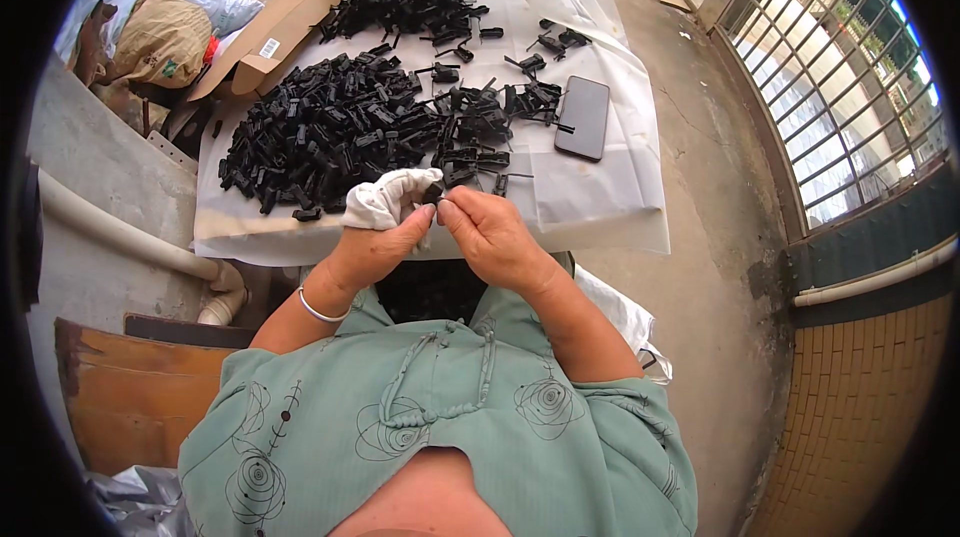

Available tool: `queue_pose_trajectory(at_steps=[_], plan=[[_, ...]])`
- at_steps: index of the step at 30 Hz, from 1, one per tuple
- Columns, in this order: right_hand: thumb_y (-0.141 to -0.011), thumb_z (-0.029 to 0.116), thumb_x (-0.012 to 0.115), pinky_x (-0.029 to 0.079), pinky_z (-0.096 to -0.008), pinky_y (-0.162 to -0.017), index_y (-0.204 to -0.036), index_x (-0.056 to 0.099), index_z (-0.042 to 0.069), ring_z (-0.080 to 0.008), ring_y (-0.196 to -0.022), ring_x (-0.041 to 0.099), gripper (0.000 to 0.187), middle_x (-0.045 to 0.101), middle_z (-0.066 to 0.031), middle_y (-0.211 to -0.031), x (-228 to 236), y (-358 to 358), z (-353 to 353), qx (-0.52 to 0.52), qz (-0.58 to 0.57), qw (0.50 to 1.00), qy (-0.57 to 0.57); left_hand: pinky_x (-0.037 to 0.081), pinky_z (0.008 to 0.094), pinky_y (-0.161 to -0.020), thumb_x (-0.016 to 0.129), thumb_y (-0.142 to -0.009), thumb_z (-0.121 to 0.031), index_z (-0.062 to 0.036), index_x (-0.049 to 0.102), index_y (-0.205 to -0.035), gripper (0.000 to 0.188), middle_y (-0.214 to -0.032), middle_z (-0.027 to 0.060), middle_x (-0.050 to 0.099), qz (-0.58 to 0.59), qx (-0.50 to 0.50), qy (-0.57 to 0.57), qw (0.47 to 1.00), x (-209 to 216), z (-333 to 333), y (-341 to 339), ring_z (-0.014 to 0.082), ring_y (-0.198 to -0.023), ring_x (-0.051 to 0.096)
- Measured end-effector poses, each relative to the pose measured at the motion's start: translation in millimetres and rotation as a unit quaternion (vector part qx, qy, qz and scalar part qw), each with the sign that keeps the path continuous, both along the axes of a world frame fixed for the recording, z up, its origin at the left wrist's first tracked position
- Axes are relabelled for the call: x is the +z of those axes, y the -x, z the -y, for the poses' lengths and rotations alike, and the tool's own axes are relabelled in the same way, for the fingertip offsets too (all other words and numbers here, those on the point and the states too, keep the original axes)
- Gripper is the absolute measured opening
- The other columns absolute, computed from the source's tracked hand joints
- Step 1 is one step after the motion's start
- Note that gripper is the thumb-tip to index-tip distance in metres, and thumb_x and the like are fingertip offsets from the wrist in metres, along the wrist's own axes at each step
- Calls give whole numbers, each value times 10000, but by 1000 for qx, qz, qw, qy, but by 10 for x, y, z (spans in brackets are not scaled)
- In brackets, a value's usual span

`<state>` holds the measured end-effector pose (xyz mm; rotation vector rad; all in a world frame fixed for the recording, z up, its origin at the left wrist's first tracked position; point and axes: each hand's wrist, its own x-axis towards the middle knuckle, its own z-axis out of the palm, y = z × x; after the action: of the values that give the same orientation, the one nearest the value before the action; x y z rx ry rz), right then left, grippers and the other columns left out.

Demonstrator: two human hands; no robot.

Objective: Cleaning and inspecting small black plastic components using a white cloth on an assembly line.

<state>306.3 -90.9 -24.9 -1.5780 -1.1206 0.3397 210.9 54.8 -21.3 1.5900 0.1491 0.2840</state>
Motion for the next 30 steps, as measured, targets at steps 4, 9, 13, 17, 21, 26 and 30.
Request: queue_pose_trajectory(at_steps=[4,9,13,17,21,26,30], plan=[[-930,149,495,356,-242,-538,-783,532,10,-68,-612,383,206,447,5,-641,-49,-28,8,9,-23,999,39,497,260,-684,583,-792,-28,20,578,-1080,293,-903,113,628,66,32,-154,985,-21,79,4,154,-750,610],[-931,149,493,349,-246,-522,-738,514,2,-71,-590,373,243,432,16,-605,-99,-1,20,25,-52,998,24,501,298,-716,590,-774,-48,20,586,-1055,290,-921,151,630,98,40,-193,976,-85,82,4,223,-804,627],[-918,142,490,345,-278,-507,-727,486,-7,-108,-568,360,243,425,-30,-608,-164,72,-29,-30,-57,998,23,494,309,-737,595,-776,-50,27,576,-1026,263,-930,158,622,123,53,-338,932,-106,83,9,234,-813,621],[-881,133,521,354,-301,-495,-753,520,-13,-147,-526,368,195,423,-81,-590,-224,31,-31,-12,-77,995,-54,477,293,-749,586,-816,-63,22,527,-1064,269,-917,85,586,102,17,-101,990,-88,117,-9,165,-823,568],[-862,112,576,385,-247,-544,-856,603,-6,-90,-579,433,121,480,-18,-617,-193,31,64,-51,-52,996,59,441,221,-704,529,-876,-62,-3,431,-1161,308,-887,34,541,100,13,-55,993,-211,-62,-19,92,-819,488],[-800,49,638,415,-262,-538,-851,634,-6,-139,-594,528,75,573,-74,-678,-251,-2,135,-33,40,998,-21,378,188,-523,454,-923,-107,-33,385,-1230,324,-866,21,510,-15,-12,50,999,-131,-14,67,43,-600,415],[-797,33,641,417,-260,-544,-851,624,-13,-142,-593,520,73,572,-75,-698,-265,8,72,-45,36,997,-57,353,175,-508,418,-915,-89,-42,361,-1264,357,-855,14,497,-55,-57,2,997,-75,85,99,32,-579,395]])
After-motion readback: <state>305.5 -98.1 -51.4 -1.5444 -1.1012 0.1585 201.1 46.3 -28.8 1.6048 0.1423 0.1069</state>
